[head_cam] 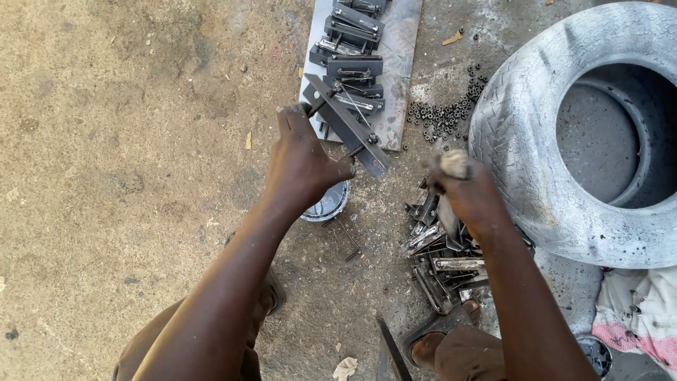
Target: Painting small metal L-brackets with grey paint using a hand brush in an outdoor workspace.
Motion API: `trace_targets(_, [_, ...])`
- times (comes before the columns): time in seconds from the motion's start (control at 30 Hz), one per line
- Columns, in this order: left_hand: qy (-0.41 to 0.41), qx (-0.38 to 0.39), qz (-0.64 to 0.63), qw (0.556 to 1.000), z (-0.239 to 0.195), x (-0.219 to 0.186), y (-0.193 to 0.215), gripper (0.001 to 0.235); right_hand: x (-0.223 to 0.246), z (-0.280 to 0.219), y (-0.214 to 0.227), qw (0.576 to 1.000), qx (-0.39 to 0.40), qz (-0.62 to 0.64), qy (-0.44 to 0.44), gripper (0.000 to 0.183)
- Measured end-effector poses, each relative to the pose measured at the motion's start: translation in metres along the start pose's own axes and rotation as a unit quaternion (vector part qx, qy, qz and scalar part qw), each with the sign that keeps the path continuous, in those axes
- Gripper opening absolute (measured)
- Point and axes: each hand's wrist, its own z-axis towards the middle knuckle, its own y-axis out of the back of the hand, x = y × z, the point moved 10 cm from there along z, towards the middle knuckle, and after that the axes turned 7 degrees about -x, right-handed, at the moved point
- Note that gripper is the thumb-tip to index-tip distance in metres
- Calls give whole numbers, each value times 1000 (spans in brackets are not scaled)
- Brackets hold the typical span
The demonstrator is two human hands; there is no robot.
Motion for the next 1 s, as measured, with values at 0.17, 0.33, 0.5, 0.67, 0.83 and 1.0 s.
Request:
trace_targets(0.17, [-98,-31,30,994,1,-27,19,93,2,8,7,1000,5,9,2,55])
trace_targets(0.33, [-109,-54,33,992,7,-17,29,96,-21,4,-8,996,-30,31,-74,49])
trace_targets(0.5, [-13,-98,-104,990,13,1,40,100,-57,3,-71,991,82,-30,-102,30])
trace_targets(0.67, [16,-119,-117,986,19,-1,44,104,-93,24,-163,980,138,-95,-107,35])
trace_targets(0.83, [24,-139,-211,967,23,-7,58,99,-158,48,-208,975,97,-162,-118,23])
trace_targets(1.0, [58,-167,-104,979,22,-8,69,85,-162,46,-225,972,84,-172,-136,20])
